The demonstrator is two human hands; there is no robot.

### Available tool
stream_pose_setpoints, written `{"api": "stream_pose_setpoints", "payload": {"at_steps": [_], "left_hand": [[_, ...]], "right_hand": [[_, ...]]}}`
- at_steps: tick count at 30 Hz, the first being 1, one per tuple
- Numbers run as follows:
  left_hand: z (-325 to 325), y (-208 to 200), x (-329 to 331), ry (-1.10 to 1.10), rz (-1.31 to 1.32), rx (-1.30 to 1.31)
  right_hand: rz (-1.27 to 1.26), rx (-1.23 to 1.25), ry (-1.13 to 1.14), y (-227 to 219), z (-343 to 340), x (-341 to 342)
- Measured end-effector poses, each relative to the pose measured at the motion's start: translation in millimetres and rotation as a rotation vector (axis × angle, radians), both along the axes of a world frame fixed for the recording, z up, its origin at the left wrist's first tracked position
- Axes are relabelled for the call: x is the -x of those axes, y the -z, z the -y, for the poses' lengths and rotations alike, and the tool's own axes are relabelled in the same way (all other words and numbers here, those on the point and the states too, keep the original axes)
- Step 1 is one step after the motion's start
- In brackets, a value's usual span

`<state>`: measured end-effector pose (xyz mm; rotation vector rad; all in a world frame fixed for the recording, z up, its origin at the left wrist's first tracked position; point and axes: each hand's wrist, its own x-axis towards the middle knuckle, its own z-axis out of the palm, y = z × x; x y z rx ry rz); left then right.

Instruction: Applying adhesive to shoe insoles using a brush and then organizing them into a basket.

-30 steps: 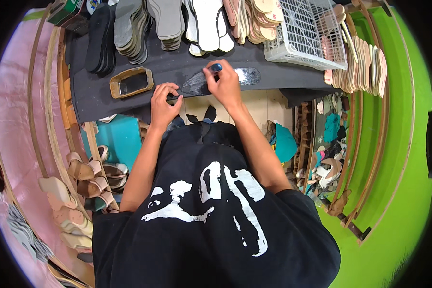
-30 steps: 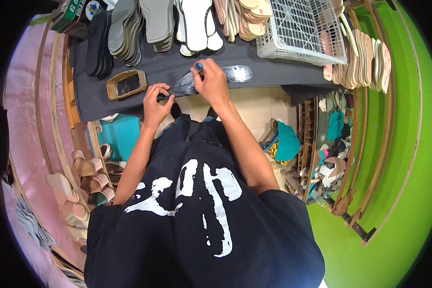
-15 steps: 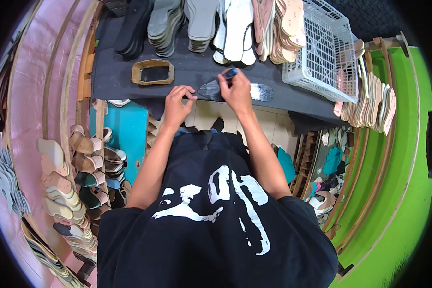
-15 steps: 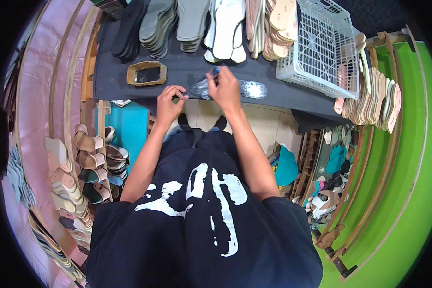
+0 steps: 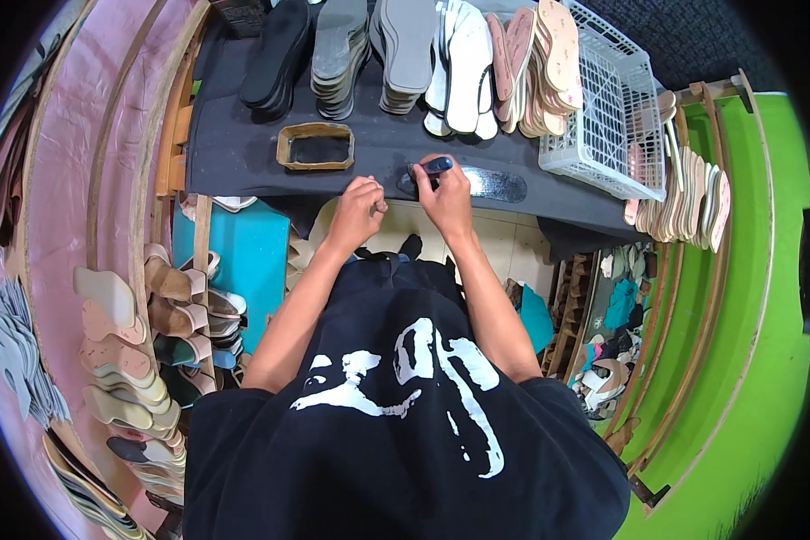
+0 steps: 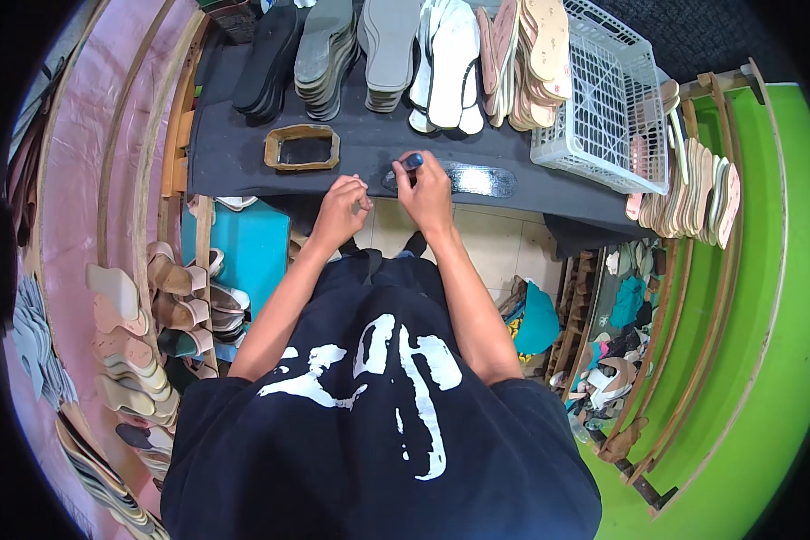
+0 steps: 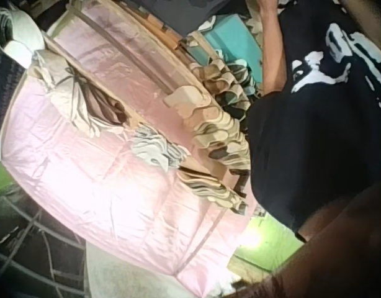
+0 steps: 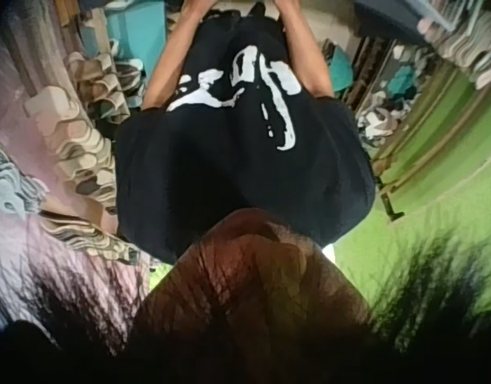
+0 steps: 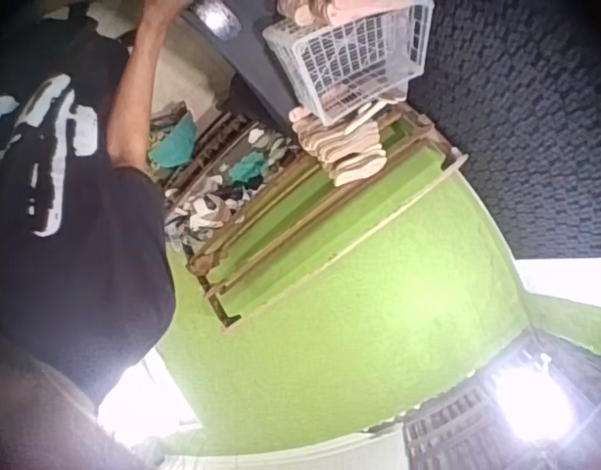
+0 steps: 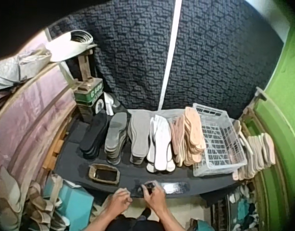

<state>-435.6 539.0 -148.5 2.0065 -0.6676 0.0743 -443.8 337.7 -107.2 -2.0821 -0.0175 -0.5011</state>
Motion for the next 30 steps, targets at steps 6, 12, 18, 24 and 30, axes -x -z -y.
{"api": "stream_pose_setpoints", "payload": {"at_steps": [6,12,18,24,30], "left_hand": [[-7.8,5.1,-8.2,0.024,0.031,0.018],[-8.7,8.2,-10.8,0.043,0.008,0.054],[-11.1,7.5,-14.2,0.091,0.025,0.058],[-14.0,10.3,-16.3,0.123,0.017,0.055],[-15.2,11.9,-16.7,0.132,0.019,0.038]], "right_hand": [[0.033,0.126,-0.178,-1.4,-9.4,9.1],[-0.008,0.123,-0.064,-6.1,-14.1,9.3],[0.015,0.166,-0.018,1.6,-13.0,3.1],[-0.071,0.097,-0.017,-1.1,-12.0,3.4],[-0.036,0.124,-0.056,-2.8,-11.7,6.8]]}}
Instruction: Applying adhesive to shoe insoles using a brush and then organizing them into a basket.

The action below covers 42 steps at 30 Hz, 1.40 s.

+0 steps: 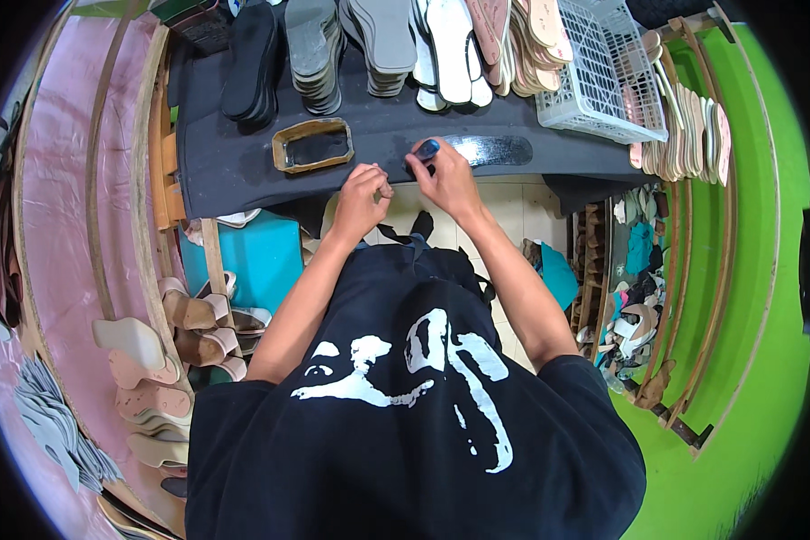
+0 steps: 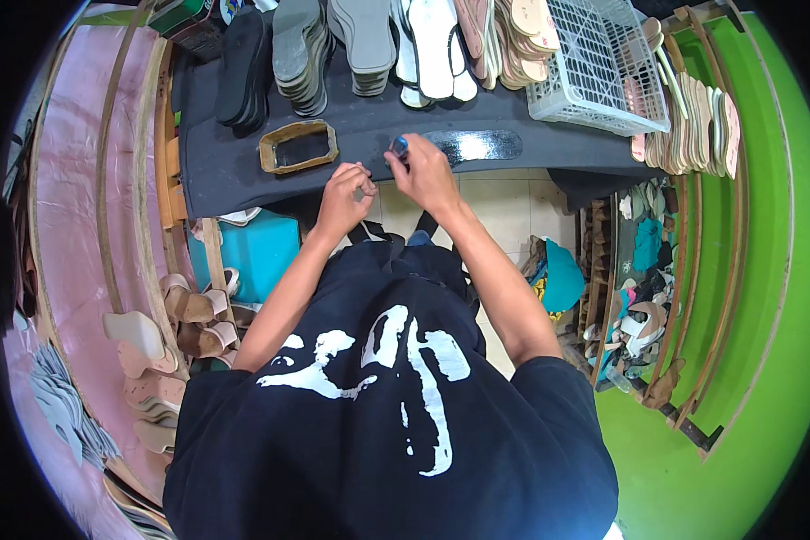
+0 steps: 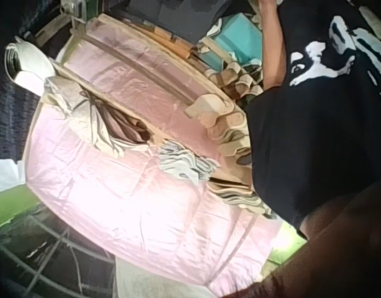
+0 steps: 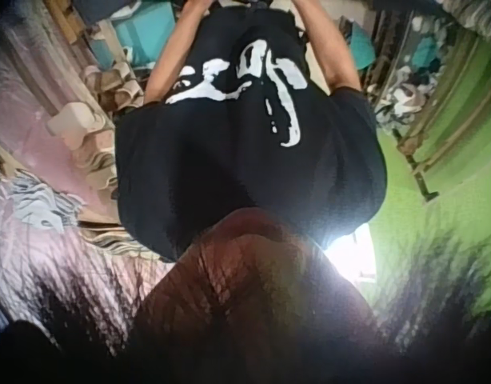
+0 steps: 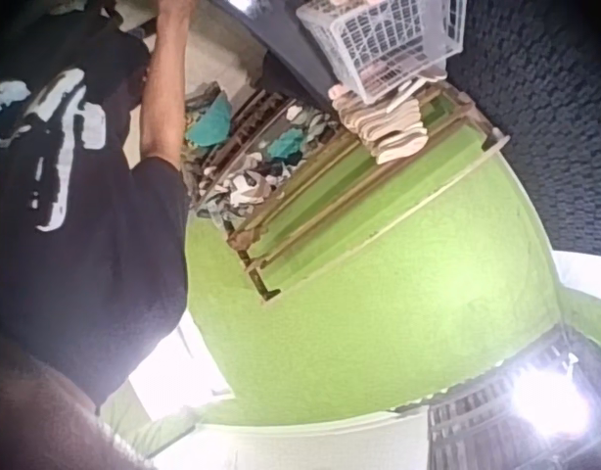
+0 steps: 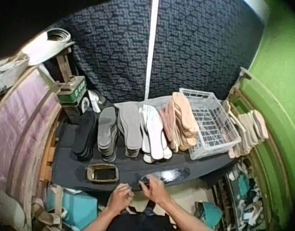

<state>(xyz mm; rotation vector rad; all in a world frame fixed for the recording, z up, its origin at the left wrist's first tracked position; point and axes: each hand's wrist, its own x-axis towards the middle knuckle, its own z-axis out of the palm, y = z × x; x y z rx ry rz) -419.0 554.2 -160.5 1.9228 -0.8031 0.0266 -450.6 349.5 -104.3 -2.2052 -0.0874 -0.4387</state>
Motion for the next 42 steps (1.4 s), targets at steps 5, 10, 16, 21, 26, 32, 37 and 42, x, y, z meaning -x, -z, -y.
{"api": "stream_pose_setpoints", "payload": {"at_steps": [5,10,16,21,26,32,37,42], "left_hand": [[6.6,-7.4,5.1,-0.067,0.087,-0.096],[9.6,-8.7,7.2,-0.092,0.115,-0.07],[1.8,-7.8,-0.8,-0.082,0.079,-0.126],[1.4,-20.7,-3.1,-0.019,0.119,-0.229],[-4.2,-6.5,-5.5,-0.03,0.057,-0.126],[0.1,-3.9,-2.7,-0.049,0.023,-0.092],[5.1,-5.9,1.1,-0.095,0.048,-0.115],[8.8,-8.7,6.4,-0.119,0.065,-0.123]], "right_hand": [[-0.007,-0.033,-0.004,-4.5,-0.2,9.6],[-0.009,-0.127,0.128,5.9,7.6,13.4],[0.043,-0.041,0.052,9.6,5.0,29.8],[0.121,0.052,0.012,7.5,6.1,23.7],[0.036,-0.011,0.041,4.3,6.3,12.3],[0.097,0.006,-0.097,4.3,1.7,5.1],[0.095,0.047,-0.126,2.1,0.2,12.1],[0.064,0.053,-0.087,2.0,-2.6,12.2]]}}
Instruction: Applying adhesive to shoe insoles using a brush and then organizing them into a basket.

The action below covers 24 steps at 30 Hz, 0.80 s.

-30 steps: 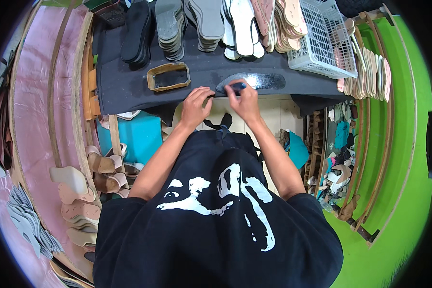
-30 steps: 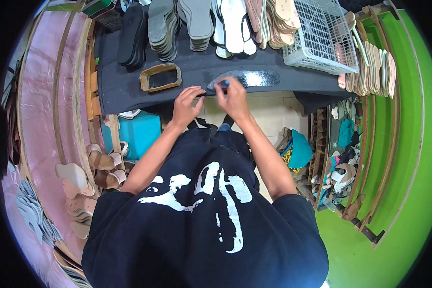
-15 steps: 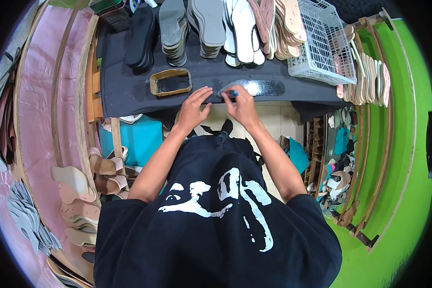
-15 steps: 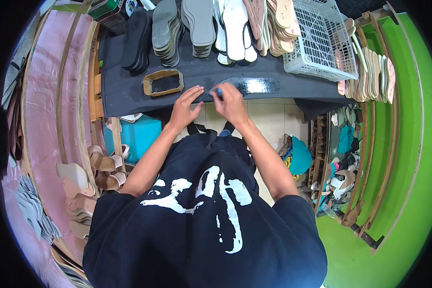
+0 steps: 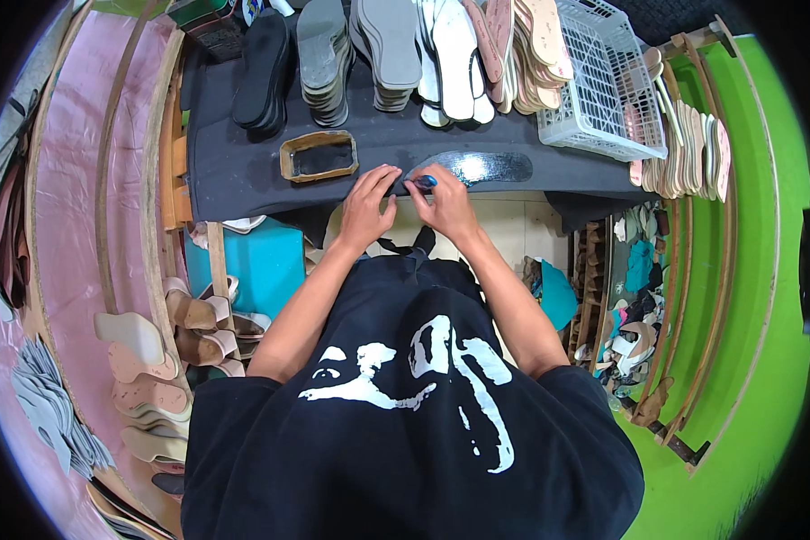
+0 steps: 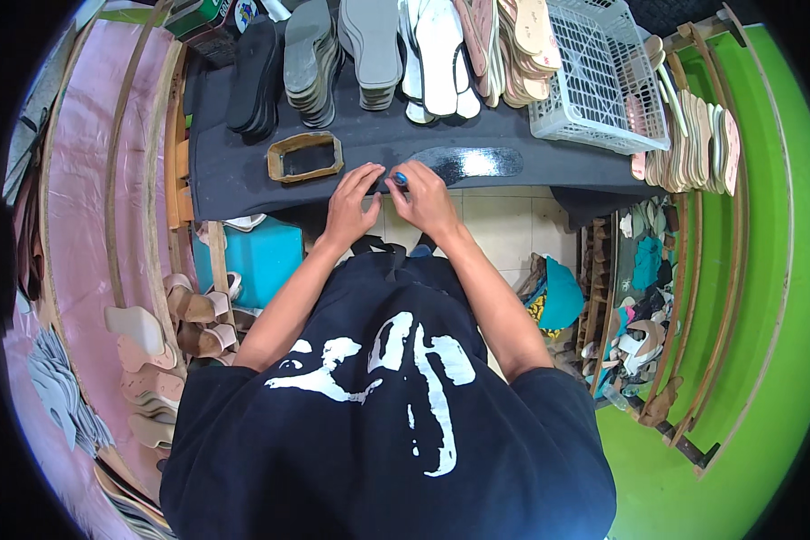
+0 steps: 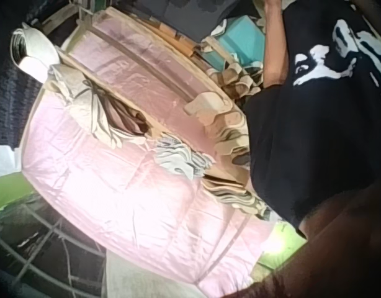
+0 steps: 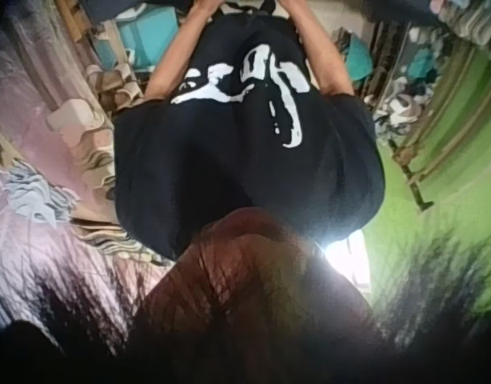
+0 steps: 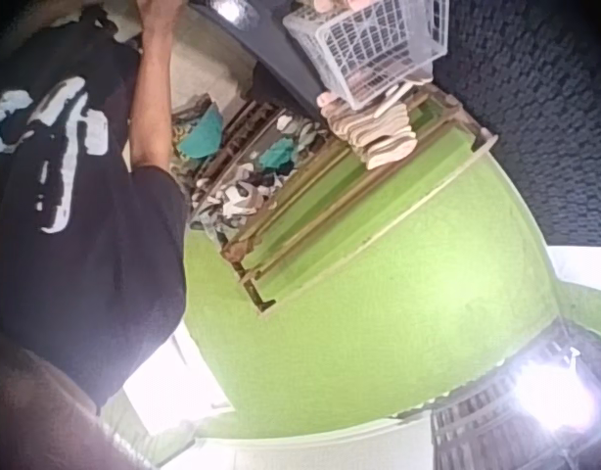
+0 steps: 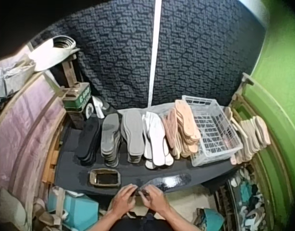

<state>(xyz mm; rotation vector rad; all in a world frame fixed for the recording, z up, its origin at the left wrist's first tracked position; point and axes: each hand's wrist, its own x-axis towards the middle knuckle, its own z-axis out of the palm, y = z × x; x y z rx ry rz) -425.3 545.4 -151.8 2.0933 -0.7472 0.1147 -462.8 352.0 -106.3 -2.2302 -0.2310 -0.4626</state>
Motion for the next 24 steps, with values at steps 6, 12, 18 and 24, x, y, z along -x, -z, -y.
{"api": "stream_pose_setpoints", "payload": {"at_steps": [6,12,18,24], "left_hand": [[3.2,1.8,2.1,0.013,0.01,-0.061],[3.1,5.3,1.9,0.016,0.042,-0.075],[3.0,8.4,1.5,0.011,0.049,-0.041],[1.3,4.9,2.6,0.014,0.039,-0.048]], "right_hand": [[-0.042,-0.186,0.128,3.8,6.9,9.8],[0.026,-0.156,0.123,9.1,15.9,18.9],[0.112,-0.062,0.147,6.4,2.6,20.5],[-0.056,-0.192,0.373,7.2,28.2,47.5]]}}
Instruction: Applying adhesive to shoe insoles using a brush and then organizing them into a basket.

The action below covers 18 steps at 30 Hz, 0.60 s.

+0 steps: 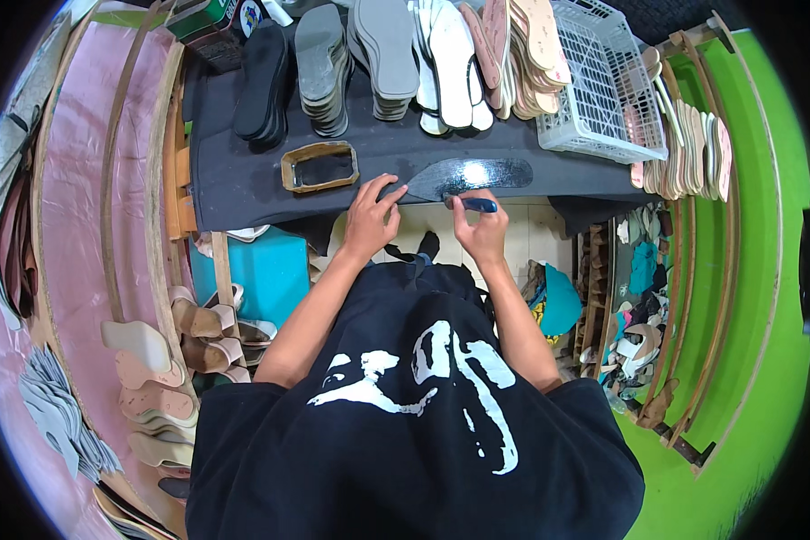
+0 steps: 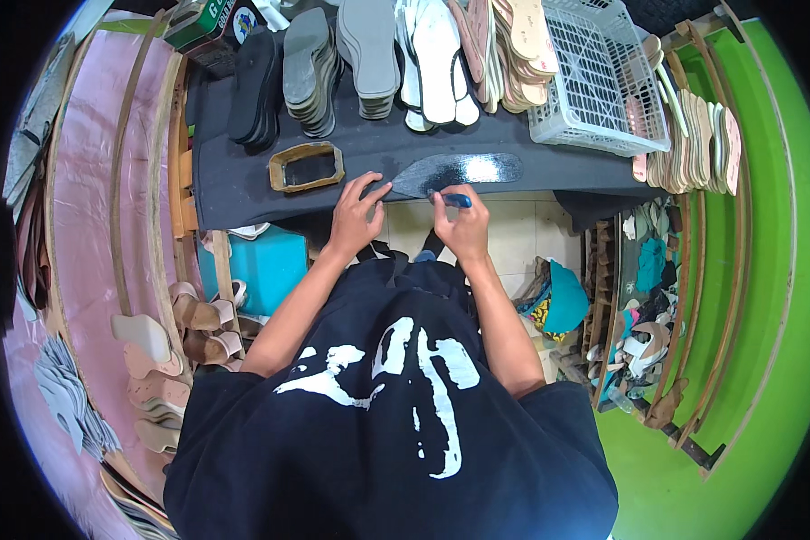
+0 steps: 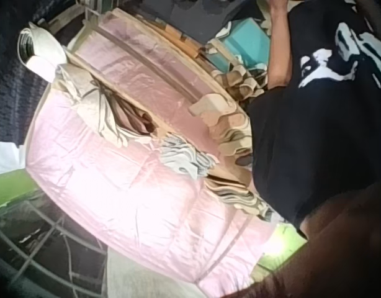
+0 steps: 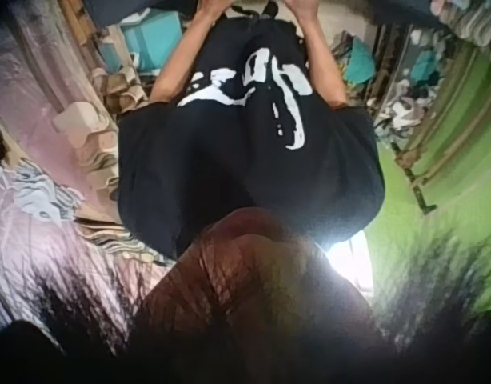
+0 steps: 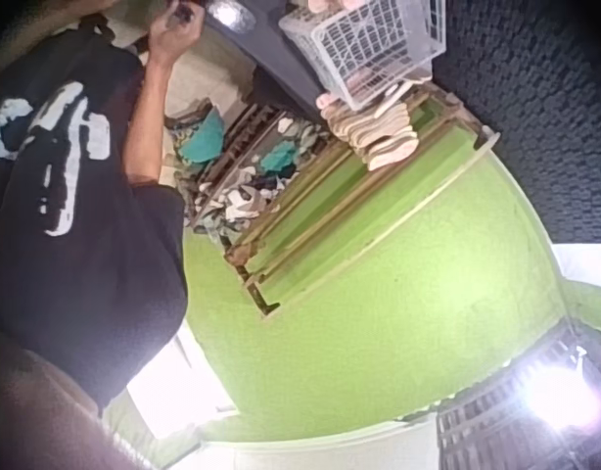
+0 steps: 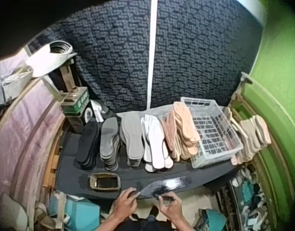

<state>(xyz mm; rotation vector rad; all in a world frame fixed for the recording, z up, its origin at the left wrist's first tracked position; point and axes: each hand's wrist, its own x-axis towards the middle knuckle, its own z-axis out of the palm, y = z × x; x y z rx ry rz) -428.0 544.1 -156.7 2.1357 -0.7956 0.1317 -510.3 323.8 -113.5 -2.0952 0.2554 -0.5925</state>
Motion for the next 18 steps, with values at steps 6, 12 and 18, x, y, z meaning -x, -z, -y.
{"api": "stream_pose_setpoints", "payload": {"at_steps": [6,12,18], "left_hand": [[2.5,2.1,-2.2,0.017,0.018,0.012],[1.7,1.3,-1.5,0.011,0.012,0.006],[0.5,0.1,-2.5,0.002,0.038,-0.005]], "right_hand": [[0.141,0.223,-0.146,1.3,-20.4,-12.4],[0.005,0.034,0.2,-0.2,47.0,4.0],[0.053,0.193,0.395,-4.5,95.9,-13.5]]}}
